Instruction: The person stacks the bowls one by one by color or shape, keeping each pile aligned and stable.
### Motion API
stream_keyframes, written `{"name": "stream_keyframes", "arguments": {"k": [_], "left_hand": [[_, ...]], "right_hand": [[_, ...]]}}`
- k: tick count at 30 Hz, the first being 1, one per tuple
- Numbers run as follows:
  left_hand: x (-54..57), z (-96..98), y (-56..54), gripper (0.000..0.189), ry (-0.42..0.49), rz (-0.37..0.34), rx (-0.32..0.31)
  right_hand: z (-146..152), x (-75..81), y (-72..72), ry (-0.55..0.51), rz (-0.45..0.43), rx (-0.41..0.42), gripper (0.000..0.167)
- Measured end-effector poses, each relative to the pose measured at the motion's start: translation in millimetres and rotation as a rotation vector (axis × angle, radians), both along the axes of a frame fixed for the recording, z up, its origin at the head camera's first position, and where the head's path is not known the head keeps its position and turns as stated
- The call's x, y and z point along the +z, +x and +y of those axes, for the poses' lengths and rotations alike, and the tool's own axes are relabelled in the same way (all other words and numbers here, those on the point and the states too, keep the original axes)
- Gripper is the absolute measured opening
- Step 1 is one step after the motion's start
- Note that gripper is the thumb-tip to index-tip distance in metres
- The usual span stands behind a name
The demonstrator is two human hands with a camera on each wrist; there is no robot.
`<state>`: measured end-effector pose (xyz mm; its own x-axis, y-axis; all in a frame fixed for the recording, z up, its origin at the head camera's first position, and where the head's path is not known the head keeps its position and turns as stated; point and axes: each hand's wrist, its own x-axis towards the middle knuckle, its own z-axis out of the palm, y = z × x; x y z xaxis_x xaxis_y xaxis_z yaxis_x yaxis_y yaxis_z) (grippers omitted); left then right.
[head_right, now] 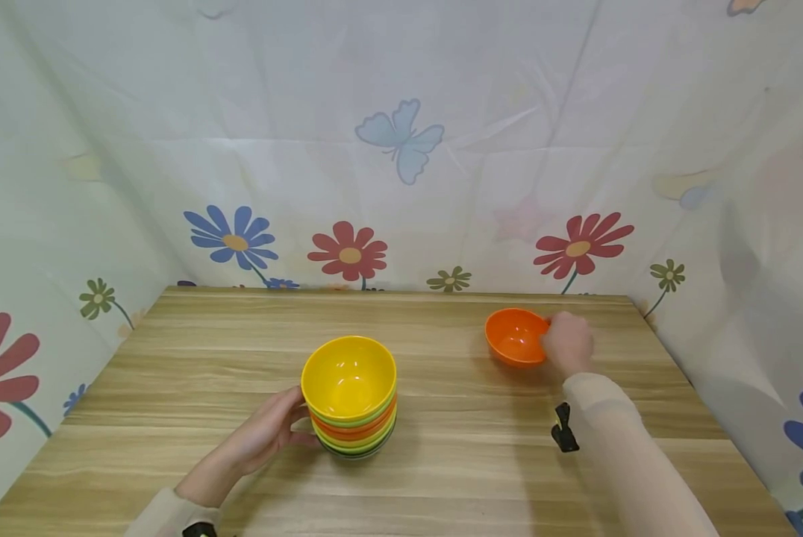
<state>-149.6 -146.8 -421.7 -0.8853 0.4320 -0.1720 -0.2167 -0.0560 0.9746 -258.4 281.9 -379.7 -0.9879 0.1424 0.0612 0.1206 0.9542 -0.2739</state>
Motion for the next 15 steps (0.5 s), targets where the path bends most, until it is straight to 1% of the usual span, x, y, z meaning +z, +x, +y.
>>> {"name": "stream_keyframes", "arguments": {"k": [3, 9, 15], "left_hand": [[0.2, 0.0, -0.3, 0.063, -0.005, -0.003, -0.003], [1.0, 0.2, 0.4, 0.062, -0.001, -0.002, 0.001], [0.6, 0.7, 0.8, 0.062, -0.001, 0.001, 0.008]], "right_hand": [[-7.7, 0.6, -1.7, -0.002, -0.006, 0.014, 0.032], [-24.4, 4.5, -4.5, -0.016, 0.025, 0.078, 0.030], [-40.7, 9.1, -3.0, -0.047, 0.032, 0.149, 0.030]]}}
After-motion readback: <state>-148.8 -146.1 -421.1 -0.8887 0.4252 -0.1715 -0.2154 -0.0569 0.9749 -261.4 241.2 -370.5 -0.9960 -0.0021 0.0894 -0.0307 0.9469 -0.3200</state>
